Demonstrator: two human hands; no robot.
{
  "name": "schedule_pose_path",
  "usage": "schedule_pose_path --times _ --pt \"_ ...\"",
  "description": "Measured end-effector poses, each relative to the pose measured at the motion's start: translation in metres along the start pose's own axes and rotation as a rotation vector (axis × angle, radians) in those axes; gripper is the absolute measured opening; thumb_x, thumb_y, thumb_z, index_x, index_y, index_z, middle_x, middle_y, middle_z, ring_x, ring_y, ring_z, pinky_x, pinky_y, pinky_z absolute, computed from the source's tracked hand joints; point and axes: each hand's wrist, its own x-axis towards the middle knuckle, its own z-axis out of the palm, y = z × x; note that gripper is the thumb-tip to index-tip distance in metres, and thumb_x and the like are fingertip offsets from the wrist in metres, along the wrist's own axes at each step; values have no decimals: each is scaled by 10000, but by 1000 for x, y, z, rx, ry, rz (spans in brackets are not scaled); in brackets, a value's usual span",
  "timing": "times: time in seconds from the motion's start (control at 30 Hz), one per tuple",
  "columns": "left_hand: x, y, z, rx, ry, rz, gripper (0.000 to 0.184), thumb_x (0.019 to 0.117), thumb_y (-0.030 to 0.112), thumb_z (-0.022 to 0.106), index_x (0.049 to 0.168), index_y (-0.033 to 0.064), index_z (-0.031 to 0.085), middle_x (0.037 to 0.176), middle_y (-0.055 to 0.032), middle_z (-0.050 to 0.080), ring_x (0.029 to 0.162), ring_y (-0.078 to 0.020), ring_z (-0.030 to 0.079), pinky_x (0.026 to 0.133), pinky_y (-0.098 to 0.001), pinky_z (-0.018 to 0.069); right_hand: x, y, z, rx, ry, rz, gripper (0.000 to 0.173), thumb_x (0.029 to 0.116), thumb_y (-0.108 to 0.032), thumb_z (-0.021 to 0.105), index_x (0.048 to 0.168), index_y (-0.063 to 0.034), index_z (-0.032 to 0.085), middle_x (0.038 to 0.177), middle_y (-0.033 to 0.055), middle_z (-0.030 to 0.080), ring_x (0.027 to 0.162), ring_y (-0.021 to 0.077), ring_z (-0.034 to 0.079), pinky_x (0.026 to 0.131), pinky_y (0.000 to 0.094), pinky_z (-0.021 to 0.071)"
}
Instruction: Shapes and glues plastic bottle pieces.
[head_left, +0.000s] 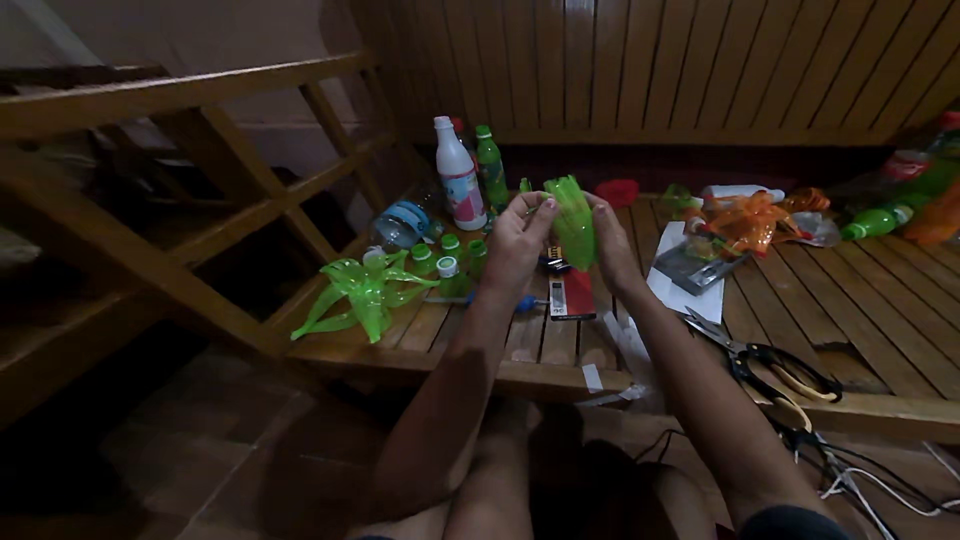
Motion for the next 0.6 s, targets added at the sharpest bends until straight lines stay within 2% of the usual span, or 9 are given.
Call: schedule_pose_path --times 0.07,0.13,0.2,0.27,0.33,0.43,0.5,0.53,0.6 --pt "1 -1 -2 2 8 6 152 1073 127 504 1173 24 555 927 -21 676 804 -90 680 796 -290 593 2 -3 0 -55 31 -89 466 1116 -233 335 1509 8 403 1348 148 575 1137 102 619 957 285 540" --pt "0 -1 -4 26 3 12 141 1071 123 509 1162 29 560 919 -8 674 802 -75 677 791 -276 592 -2 -8 -2 -161 100 -193 430 1080 -163 451 1482 -11 457 1258 151 592 1043 144 628 850 291 556" --pt "-1 0 -5 72 1 2 140 1072 123 510 1163 26 555 920 -11 670 800 -69 677 787 -272 592 -6 -15 -5 -267 159 -287 354 1039 -122 536 1371 2 548 1221 178 578 959 174 612 754 287 529" --pt "-1 1 -5 112 -12 2 158 1074 132 512 1177 18 554 932 -18 679 806 -65 678 790 -266 586 -4 -16 -8 -313 180 -385 271 1017 -102 564 1254 23 609 1158 168 600 921 142 608 724 240 513" --pt "-1 0 -6 130 -31 11 190 1073 123 513 1204 -10 545 955 -41 686 827 -73 687 812 -275 590 2 -12 -10 -309 159 -448 282 997 -77 563 1241 52 624 1087 158 617 902 125 602 733 228 512" --pt "-1 1 -8 151 -47 15 174 1072 122 513 1193 1 543 951 -32 685 831 -64 688 812 -267 591 2 -12 -12 -315 102 -432 270 986 -54 554 1216 66 630 1041 153 604 836 105 591 684 206 506" --pt "-1 1 -10 174 -62 18 168 1073 126 512 1188 8 541 943 -23 685 829 -54 684 809 -256 586 2 -14 -11 -322 74 -444 297 977 -53 571 1245 62 625 1101 173 596 879 119 598 706 206 509" --pt "-2 2 -11 199 -75 20 173 1075 134 512 1191 8 539 943 -22 684 827 -48 682 808 -250 585 3 -15 -12 -338 53 -455 354 972 -66 572 1304 51 610 1181 196 586 972 153 605 774 231 524" --pt "-3 4 -14 265 -108 30 191 1073 142 522 1199 1 549 924 -27 688 817 -39 676 795 -238 576 4 -16 -14 -372 9 -477 458 960 -113 558 1402 5 579 1338 237 548 1184 275 558 925 349 506"
